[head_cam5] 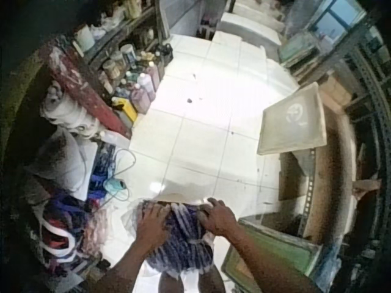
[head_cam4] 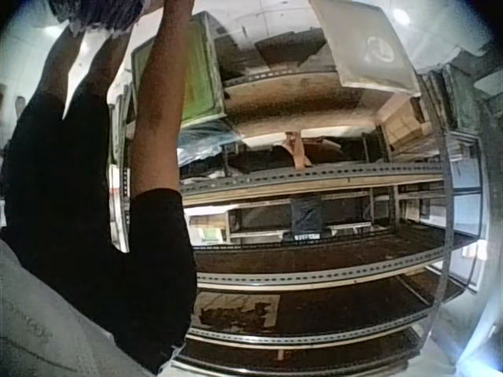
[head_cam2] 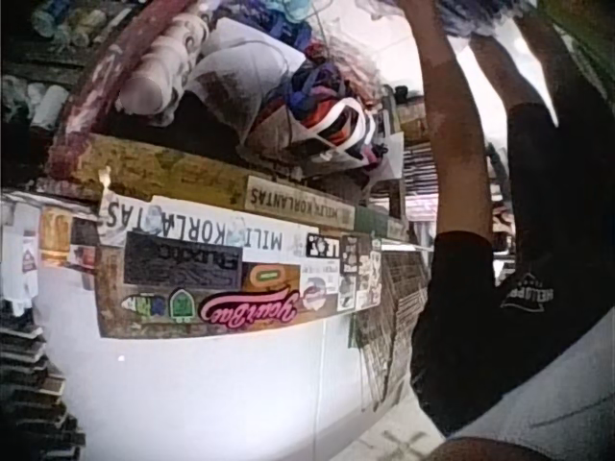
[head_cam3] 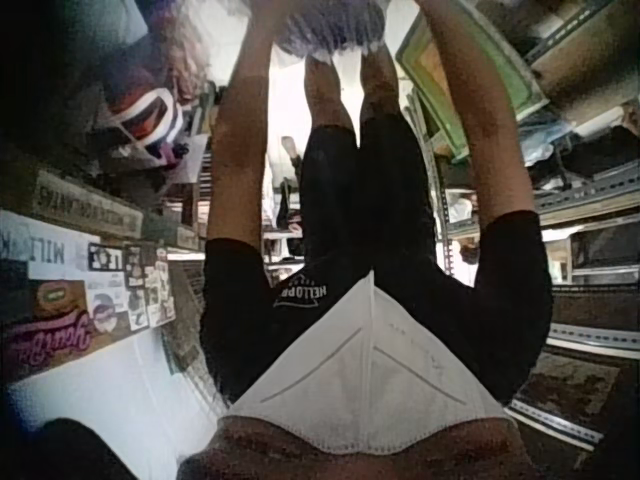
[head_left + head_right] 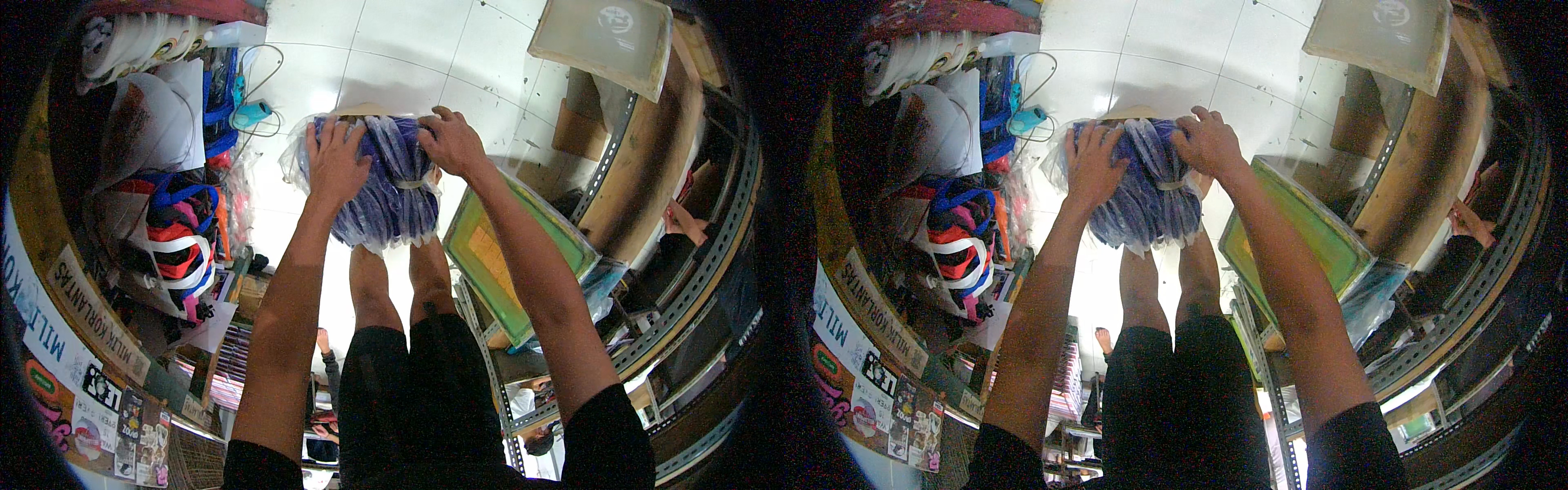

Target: The person lifts a screen printing frame to reveal a printed sheet, retrieves a stack of purple fabric items from a shelf, and applies tape to the edges of the frame using a knife.

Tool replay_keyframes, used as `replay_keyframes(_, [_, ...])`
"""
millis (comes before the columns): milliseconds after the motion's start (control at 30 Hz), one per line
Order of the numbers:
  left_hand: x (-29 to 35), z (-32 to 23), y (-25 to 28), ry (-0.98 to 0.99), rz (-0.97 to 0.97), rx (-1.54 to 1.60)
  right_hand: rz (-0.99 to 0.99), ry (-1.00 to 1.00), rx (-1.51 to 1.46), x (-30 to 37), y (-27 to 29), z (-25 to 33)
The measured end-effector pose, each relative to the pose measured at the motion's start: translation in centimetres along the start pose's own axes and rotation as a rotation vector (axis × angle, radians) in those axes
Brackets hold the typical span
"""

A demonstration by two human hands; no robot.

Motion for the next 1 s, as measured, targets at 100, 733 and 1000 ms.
replay_keyframes(100, [0.1,0.2,-0.2,0.001,0.02,-0.019,0.066,-0.067,-0.04,-0.3,0.8,1.9])
replay_keyframes(733, [-0.4,4.0,1.9,-0.117,0.14,0.171,0.02,0.017,0.06,0.8,0.1,6.4])
replay_keyframes(1000, [0.0,4.7,2.2,-0.119,0.093,0.228,-0.084,0.001,0.125,0.6,-1.2,7.2])
Point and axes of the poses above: each hand's wrist, its own x-axis away from the middle knuckle, its own y-axis out of the back of the hand, z = x × y, the point moved 3 cm from there along -x, towards the middle knuckle, and after that the axes turned 2 degrees about -z, right-handed, at the moved point
